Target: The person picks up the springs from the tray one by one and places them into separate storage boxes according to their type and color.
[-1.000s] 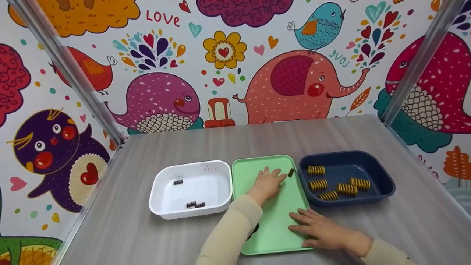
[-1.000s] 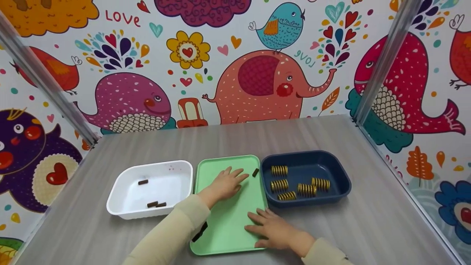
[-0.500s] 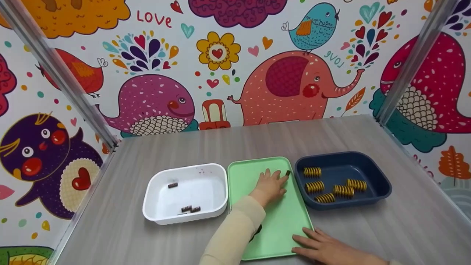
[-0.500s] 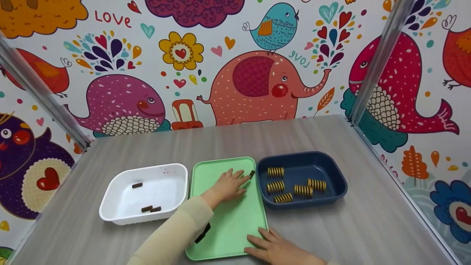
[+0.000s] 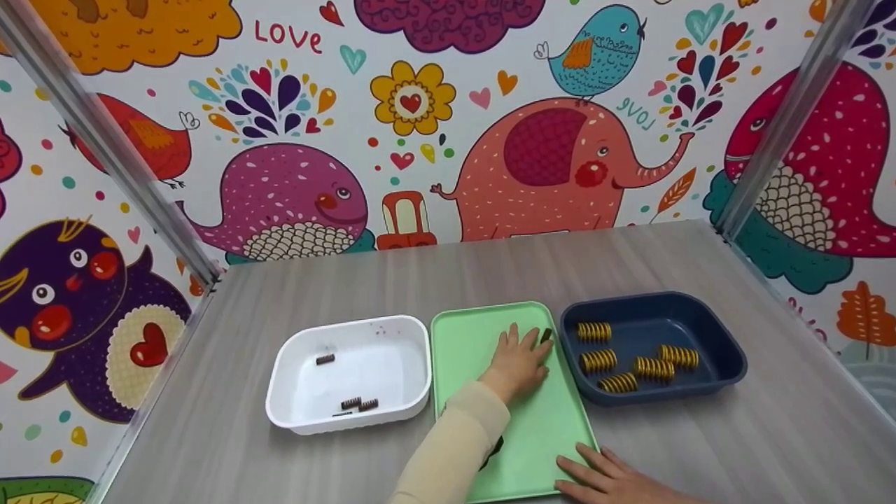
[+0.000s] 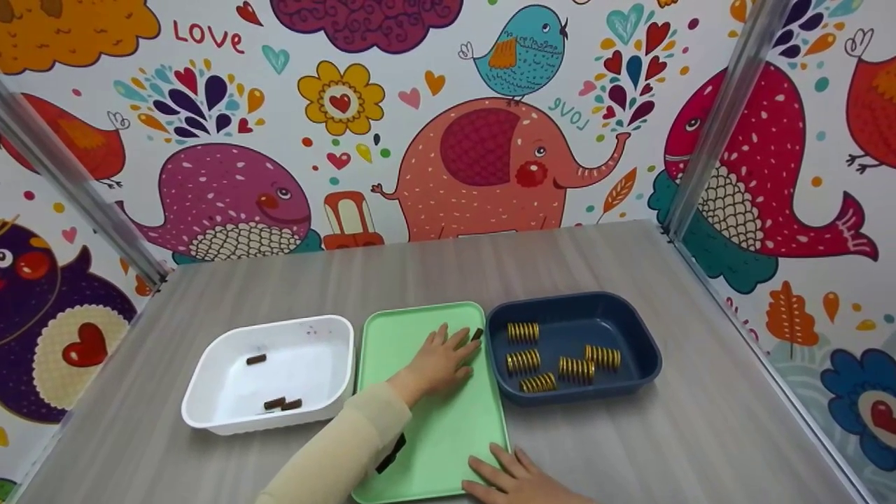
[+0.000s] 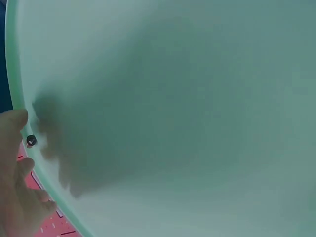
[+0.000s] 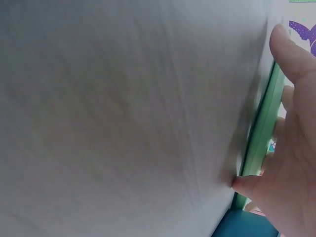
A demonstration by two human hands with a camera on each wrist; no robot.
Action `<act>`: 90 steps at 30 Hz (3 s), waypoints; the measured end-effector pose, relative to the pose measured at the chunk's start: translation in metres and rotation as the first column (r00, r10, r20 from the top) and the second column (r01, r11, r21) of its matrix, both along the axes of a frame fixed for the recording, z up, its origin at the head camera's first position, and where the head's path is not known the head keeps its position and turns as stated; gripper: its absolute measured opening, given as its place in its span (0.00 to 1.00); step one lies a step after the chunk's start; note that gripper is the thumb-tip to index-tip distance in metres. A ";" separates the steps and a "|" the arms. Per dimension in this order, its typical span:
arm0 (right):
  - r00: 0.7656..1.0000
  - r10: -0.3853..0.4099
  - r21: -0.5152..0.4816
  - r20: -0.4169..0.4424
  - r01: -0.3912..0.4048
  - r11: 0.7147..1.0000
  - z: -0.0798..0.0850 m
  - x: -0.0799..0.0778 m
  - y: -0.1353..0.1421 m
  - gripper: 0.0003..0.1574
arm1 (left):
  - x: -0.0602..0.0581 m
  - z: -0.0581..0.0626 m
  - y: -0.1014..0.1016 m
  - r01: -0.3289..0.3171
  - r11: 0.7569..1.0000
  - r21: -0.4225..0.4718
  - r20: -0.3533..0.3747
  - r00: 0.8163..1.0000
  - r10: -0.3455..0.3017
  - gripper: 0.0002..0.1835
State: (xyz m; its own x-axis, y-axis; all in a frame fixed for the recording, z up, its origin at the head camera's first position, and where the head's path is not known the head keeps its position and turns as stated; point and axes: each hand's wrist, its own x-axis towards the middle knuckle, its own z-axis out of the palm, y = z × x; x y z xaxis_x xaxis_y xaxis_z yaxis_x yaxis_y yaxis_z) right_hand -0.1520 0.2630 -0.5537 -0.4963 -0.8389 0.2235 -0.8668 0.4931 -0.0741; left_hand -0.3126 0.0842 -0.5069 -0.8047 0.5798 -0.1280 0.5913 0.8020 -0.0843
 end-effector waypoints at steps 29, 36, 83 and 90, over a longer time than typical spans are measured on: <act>0.996 0.026 -0.016 0.088 -0.025 1.000 0.007 -0.004 0.002 0.39 | -0.004 -0.007 0.001 -0.107 0.977 0.186 -0.088 0.988 0.125 0.06; 0.991 0.025 -0.030 0.132 -0.021 0.999 0.006 -0.004 -0.001 0.38 | 0.002 -0.002 -0.013 -0.169 0.957 0.236 0.111 0.983 0.147 0.10; 0.985 0.044 -0.048 0.167 -0.036 0.998 0.007 -0.005 0.003 0.39 | -0.022 0.057 -0.215 -0.316 0.912 0.262 0.102 0.949 0.300 0.08; 0.988 0.035 -0.039 0.152 -0.029 0.999 0.007 -0.004 0.003 0.39 | -0.019 0.043 -0.237 -0.299 0.940 0.167 0.164 0.948 0.272 0.09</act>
